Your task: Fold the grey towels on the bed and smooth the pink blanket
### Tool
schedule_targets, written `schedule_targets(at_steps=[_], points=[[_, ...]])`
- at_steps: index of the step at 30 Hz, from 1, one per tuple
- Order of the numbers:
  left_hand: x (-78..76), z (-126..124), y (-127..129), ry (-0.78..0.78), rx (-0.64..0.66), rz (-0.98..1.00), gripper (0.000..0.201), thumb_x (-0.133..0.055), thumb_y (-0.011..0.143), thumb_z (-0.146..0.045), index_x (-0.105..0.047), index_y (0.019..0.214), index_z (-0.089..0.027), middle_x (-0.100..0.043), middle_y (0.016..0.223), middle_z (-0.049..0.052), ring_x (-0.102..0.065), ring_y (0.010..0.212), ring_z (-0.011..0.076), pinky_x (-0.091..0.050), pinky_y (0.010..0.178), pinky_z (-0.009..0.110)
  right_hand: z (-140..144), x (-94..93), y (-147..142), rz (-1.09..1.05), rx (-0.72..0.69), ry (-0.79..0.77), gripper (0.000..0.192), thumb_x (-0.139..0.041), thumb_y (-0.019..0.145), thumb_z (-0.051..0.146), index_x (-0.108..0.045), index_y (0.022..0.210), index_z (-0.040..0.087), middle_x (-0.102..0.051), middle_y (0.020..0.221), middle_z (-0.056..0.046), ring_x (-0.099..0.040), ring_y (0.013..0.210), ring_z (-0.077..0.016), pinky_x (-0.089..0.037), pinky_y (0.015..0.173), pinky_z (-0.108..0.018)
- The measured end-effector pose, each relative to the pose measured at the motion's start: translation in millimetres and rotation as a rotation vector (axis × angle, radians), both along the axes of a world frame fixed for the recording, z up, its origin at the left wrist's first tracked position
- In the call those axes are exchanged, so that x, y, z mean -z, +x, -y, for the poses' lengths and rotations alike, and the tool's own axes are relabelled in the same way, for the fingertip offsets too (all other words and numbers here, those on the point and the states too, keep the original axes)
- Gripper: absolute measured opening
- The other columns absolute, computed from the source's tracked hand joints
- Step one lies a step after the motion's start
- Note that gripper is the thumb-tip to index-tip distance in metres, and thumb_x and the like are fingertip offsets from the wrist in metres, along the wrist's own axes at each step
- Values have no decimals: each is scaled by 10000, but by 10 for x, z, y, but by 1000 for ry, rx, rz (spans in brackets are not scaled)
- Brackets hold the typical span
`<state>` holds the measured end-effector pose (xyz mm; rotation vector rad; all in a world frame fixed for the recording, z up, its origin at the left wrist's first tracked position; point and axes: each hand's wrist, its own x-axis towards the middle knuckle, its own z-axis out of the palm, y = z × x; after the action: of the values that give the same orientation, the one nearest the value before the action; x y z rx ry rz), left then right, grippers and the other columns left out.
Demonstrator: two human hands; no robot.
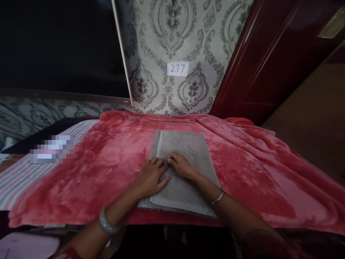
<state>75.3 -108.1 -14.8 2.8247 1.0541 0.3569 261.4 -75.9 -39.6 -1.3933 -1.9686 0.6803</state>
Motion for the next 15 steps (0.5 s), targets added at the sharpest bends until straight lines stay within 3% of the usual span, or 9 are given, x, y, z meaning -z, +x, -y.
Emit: schedule_targets(at_steps=[8,15], points=[[55,20,-13,7,-27,31,445,-513,949,-403,-566,1356,-230,-584,1201,102,-477,1124,300,-430,911,482,-47,-121,-8,41,-13,-101,212,-508,885,114,-534,690,191,-554,624,31,-511,634,-123,-356,652,-242],[65,-4,-18,13,0,36,443,-516,942,-391,-577,1337,-202,-589,1228,107,-482,1121,305,-440,917,489,-28,-55,-60,120,45,-73,156,-505,893,103,-565,775,186,-628,810,-24,-506,756,-143,-324,712,-267]])
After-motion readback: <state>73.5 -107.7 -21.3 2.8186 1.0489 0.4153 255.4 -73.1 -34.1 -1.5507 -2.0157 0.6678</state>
